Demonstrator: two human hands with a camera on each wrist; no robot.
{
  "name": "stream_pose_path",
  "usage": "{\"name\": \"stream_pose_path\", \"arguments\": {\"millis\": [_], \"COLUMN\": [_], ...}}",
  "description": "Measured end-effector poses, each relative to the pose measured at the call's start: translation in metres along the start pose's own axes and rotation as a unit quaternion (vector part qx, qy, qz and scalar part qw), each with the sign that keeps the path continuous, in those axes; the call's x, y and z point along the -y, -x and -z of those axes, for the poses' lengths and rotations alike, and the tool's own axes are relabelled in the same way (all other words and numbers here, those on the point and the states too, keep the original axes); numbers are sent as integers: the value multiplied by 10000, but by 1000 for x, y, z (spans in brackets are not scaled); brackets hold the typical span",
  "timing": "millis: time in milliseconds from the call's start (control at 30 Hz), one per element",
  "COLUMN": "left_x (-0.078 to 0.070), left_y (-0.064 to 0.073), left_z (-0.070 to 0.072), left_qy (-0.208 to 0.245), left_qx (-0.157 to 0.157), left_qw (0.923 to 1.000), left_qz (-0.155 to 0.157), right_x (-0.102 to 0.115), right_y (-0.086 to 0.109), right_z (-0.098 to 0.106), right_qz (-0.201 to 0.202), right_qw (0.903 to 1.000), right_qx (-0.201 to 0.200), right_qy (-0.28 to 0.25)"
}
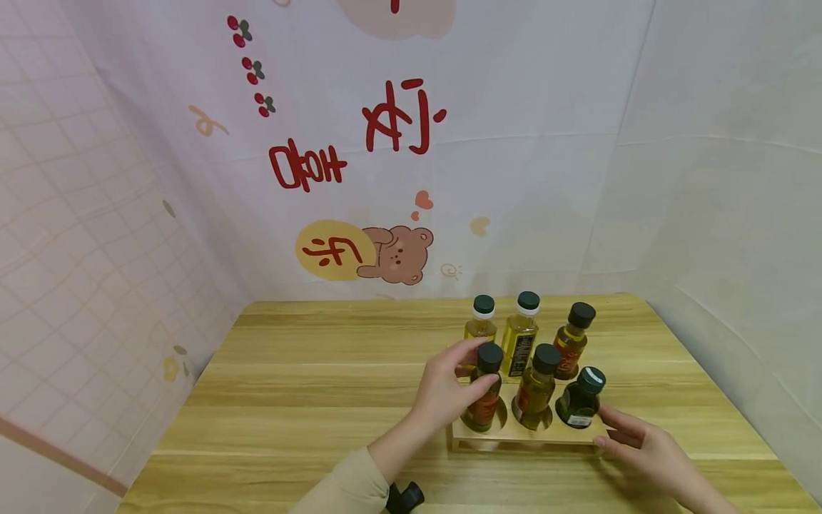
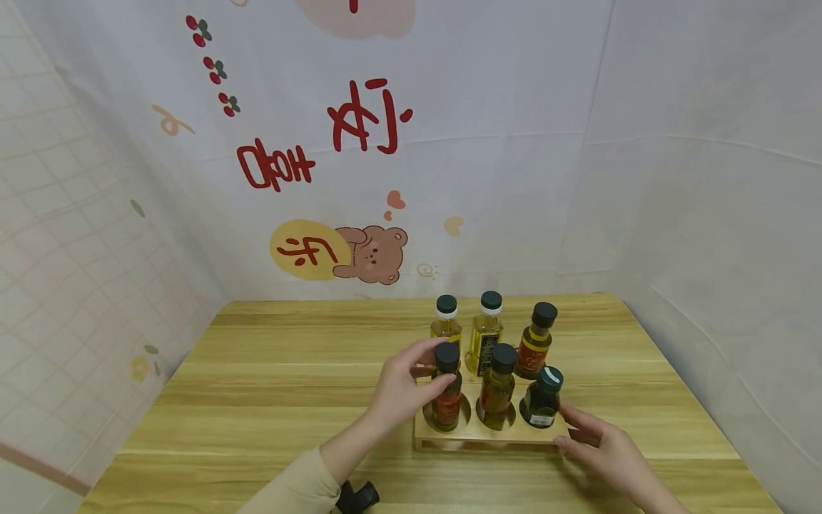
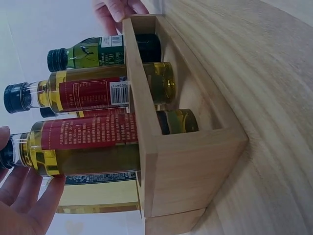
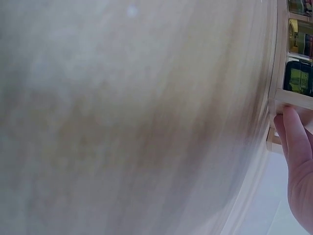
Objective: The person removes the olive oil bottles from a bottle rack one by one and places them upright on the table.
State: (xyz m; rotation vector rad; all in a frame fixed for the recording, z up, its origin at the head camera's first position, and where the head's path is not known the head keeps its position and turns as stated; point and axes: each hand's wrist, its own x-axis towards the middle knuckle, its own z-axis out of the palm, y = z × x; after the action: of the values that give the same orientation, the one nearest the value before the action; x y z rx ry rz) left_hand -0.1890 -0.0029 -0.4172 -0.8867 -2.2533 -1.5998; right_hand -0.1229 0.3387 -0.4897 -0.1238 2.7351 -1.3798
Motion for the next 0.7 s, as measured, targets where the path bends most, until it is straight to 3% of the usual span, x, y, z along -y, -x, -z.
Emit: {"name": "stream_pose_path", "arguments": {"millis": [333,567,700], "left_x": [-3,-22,-28], "left_y": [-3,-11,-15], "left_z": [8,34,52], "left_qy": [76,504,477], "left_qx": [-32,-340,-563], "left_qw": [9999,9975,9963], "left_qz": [86,-373,-429], "right_x": [-1,-2,-2], "right_y": [-1,-1,-1], "right_z": [-2,-1,0], "right_qz": [96,-42,-15], "right_qw": [9999,10000,10000], "right_qx": [-23,10,16], "right_qy": [35,45,59]}}
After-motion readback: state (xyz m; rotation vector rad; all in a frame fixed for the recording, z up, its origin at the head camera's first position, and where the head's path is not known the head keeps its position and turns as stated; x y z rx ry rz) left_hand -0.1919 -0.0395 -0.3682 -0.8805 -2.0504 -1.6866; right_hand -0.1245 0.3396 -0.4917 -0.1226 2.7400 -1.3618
